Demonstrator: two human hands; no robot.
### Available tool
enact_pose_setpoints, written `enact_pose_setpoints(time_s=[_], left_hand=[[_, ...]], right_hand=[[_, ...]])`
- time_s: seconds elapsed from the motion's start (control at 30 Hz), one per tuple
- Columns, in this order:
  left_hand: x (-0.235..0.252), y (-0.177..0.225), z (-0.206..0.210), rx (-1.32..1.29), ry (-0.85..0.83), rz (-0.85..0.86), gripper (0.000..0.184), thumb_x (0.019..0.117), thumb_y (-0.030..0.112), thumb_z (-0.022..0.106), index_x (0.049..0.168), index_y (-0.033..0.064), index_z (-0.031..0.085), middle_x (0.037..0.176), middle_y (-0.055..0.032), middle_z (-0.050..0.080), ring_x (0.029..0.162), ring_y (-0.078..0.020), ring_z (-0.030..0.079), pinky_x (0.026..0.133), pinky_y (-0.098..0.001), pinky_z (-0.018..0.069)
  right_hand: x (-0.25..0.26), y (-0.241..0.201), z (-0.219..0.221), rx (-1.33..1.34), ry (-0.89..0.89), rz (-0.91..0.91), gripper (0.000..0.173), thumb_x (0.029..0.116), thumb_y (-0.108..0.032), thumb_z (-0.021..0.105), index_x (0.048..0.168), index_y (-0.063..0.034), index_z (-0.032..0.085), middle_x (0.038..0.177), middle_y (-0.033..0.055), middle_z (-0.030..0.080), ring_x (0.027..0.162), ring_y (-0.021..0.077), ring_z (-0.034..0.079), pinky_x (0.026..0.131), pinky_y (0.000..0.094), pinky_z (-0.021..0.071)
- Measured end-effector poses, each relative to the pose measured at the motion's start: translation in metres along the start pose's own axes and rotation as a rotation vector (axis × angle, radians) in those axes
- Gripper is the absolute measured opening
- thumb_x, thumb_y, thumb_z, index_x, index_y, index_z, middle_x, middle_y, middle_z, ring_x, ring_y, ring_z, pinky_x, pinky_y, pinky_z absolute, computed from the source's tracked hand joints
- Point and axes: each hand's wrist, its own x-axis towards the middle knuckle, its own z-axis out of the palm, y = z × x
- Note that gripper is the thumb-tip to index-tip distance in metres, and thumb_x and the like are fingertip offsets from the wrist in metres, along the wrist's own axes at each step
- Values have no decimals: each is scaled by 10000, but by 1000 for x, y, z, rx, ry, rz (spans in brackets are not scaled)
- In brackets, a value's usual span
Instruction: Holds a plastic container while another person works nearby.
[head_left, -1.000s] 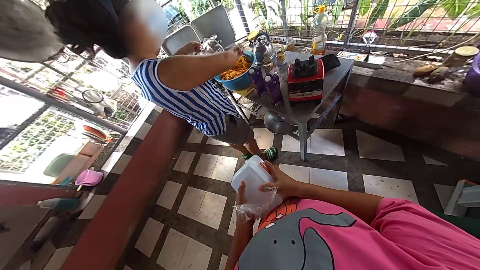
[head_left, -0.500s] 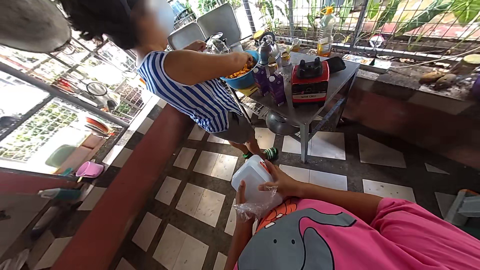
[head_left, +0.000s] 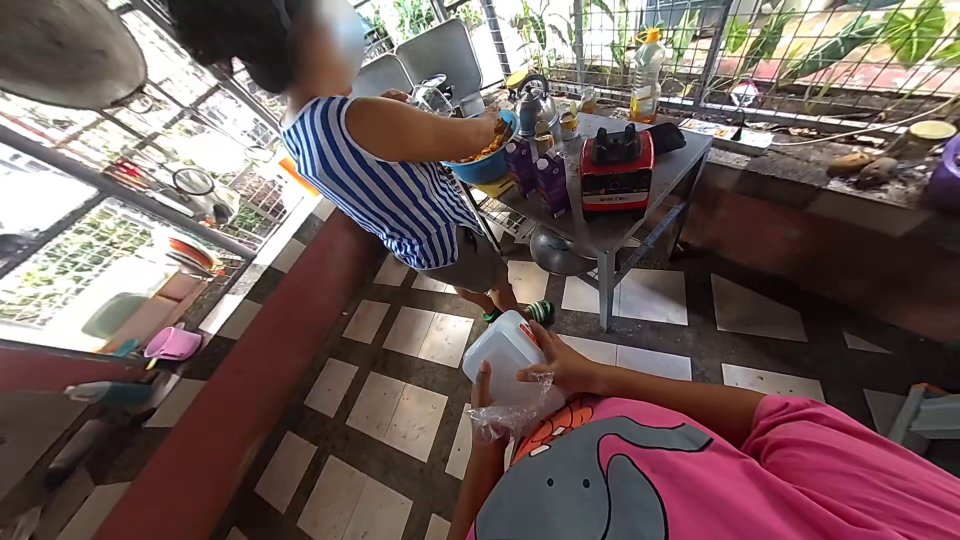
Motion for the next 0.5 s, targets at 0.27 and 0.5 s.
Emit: enact_pose_setpoints(time_s=[0.27,0.5], left_hand=[[-5,-4,-8,47,-36,-1,465,1078,453,394,1368,112,522,1163,-47,688,1025,-110,678,891,-340,580],[-5,-1,-2,15,-10,2,427,1104,356,343,1360,50,493,1128,-79,684,992,-126,683,869,-345,588]], right_hand=[[-1,5,3,2,15,-5,1295,742,-643,788,1635,-12,95,1567,345,315,1404,444,417,1137,555,390],[-4,1,4,2,7,9,1276,762,-608,793,1632,1,86,1568,349,310,1410,441,413,1145,546,386]])
